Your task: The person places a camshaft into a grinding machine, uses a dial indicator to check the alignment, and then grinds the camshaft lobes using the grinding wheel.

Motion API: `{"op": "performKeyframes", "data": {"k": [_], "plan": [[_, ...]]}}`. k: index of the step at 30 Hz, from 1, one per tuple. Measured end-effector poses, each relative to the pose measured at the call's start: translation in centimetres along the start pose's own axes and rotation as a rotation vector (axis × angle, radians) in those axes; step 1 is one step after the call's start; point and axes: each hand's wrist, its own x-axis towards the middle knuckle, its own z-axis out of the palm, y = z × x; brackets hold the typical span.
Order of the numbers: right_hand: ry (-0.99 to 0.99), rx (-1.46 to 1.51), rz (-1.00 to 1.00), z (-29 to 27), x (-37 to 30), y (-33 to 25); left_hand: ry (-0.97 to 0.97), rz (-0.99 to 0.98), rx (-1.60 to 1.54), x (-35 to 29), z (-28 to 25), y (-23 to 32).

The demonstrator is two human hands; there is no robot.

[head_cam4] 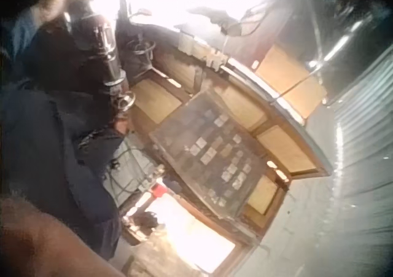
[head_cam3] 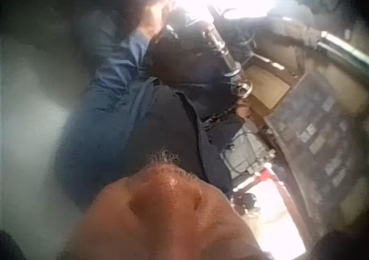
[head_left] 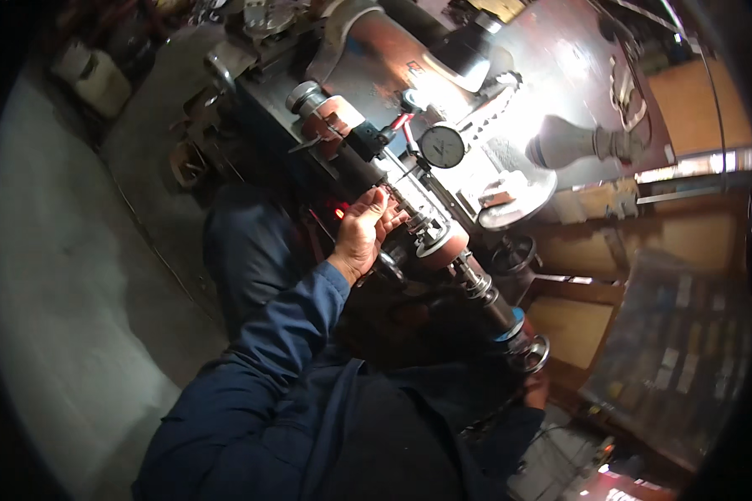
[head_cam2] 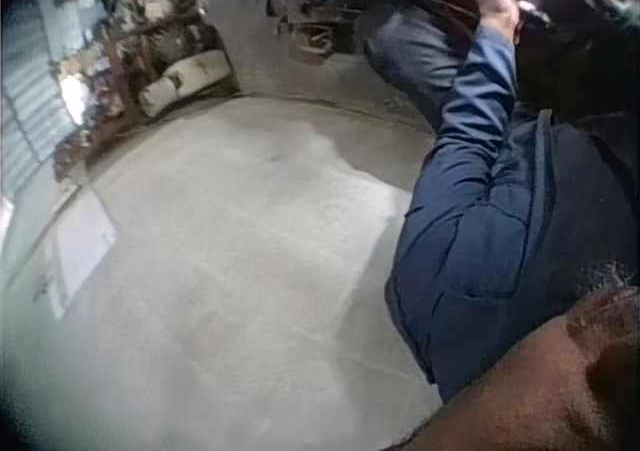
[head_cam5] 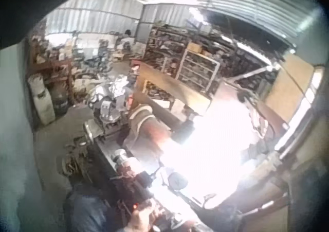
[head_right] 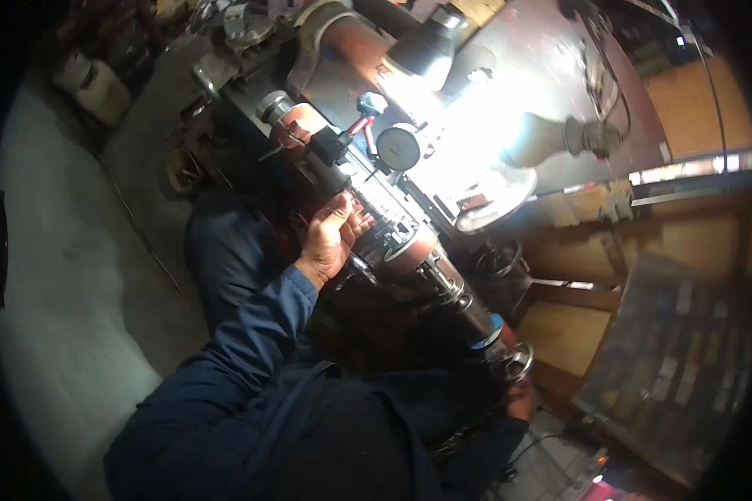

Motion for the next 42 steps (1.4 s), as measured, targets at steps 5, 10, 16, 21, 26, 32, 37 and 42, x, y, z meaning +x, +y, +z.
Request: {"op": "performKeyframes", "data": {"k": [5,10,16,21,26,32,37,42], "plan": [[0.496,-0.158,0.428,0.4,-4.4,8.3,0.348,0.312,0.382,-1.7,-0.3,1.7],[0.284,-0.400,0.760,6.6,-11.4,16.4,0.280,0.919,0.833,-2.2,3.6,5.0],[0.231,-0.515,0.721,11.3,-15.9,18.8,-0.001,1.230,1.490,-1.2,5.8,10.6],[0.419,-0.481,0.525,9.6,-14.4,13.3,-0.493,1.108,1.993,1.4,8.3,12.3],[0.839,0.017,0.324,4.6,-8.6,-5.3,-0.458,1.079,1.988,4.3,7.8,12.4],[0.799,0.471,-0.315,4.8,-9.0,-21.3,-0.456,1.578,1.910,4.6,9.6,9.0],[0.228,0.816,-0.677,7.0,-8.8,-31.0,0.047,0.941,1.426,-4.3,12.9,3.6],[0.398,1.273,-0.409,3.1,-9.9,-32.8,-0.774,0.647,1.275,-16.2,14.1,-4.8]]}}
